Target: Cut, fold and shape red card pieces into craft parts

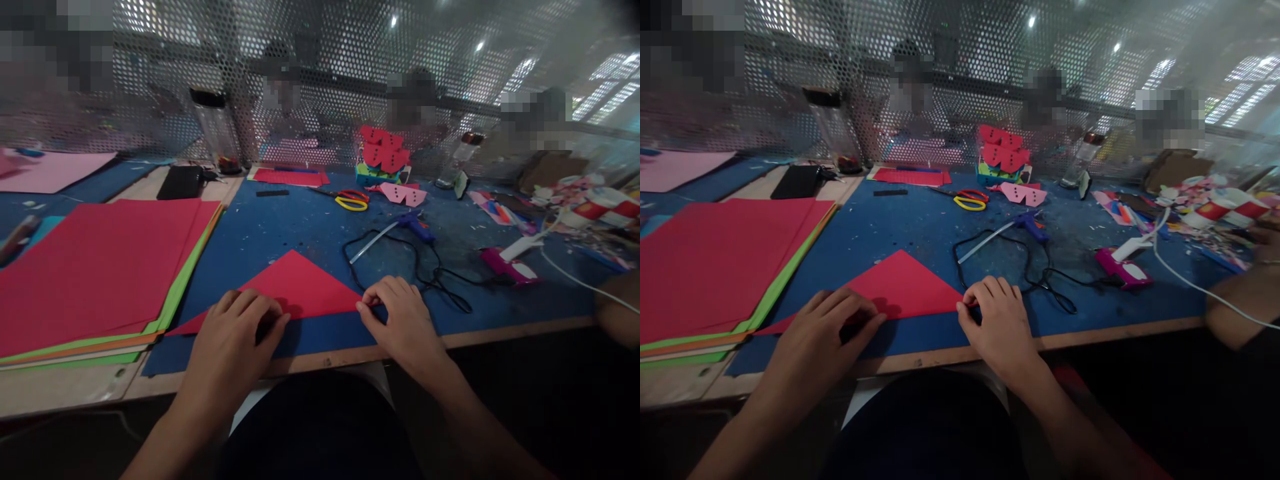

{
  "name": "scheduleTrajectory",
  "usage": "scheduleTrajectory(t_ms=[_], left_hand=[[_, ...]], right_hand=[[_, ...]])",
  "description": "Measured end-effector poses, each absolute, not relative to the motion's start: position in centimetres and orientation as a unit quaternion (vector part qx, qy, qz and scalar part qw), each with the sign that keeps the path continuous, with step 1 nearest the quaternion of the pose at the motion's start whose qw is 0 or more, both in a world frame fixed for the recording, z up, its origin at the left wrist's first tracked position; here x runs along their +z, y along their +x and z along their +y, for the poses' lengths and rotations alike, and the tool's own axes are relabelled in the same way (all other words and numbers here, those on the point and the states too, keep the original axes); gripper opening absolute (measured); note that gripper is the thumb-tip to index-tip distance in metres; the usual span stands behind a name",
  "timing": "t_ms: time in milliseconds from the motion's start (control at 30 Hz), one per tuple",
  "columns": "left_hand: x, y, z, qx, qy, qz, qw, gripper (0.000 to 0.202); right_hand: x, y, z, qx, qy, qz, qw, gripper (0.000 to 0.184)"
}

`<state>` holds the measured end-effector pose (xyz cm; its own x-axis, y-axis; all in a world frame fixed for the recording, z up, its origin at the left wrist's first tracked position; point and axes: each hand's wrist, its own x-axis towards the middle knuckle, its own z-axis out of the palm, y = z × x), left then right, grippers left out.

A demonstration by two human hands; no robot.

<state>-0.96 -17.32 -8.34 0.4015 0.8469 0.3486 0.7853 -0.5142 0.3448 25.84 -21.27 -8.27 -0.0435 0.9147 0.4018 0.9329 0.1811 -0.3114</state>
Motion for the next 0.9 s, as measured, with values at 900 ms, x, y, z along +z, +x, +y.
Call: scheduleTrajectory(t_ms=[900], left_hand=[[-7.9,-4.3,-17.7,0.265,0.803,0.528,0.077,0.025]], right_hand=[[-8.6,26.1,-21.3,-0.028,-0.631,-0.727,0.268,0.010]])
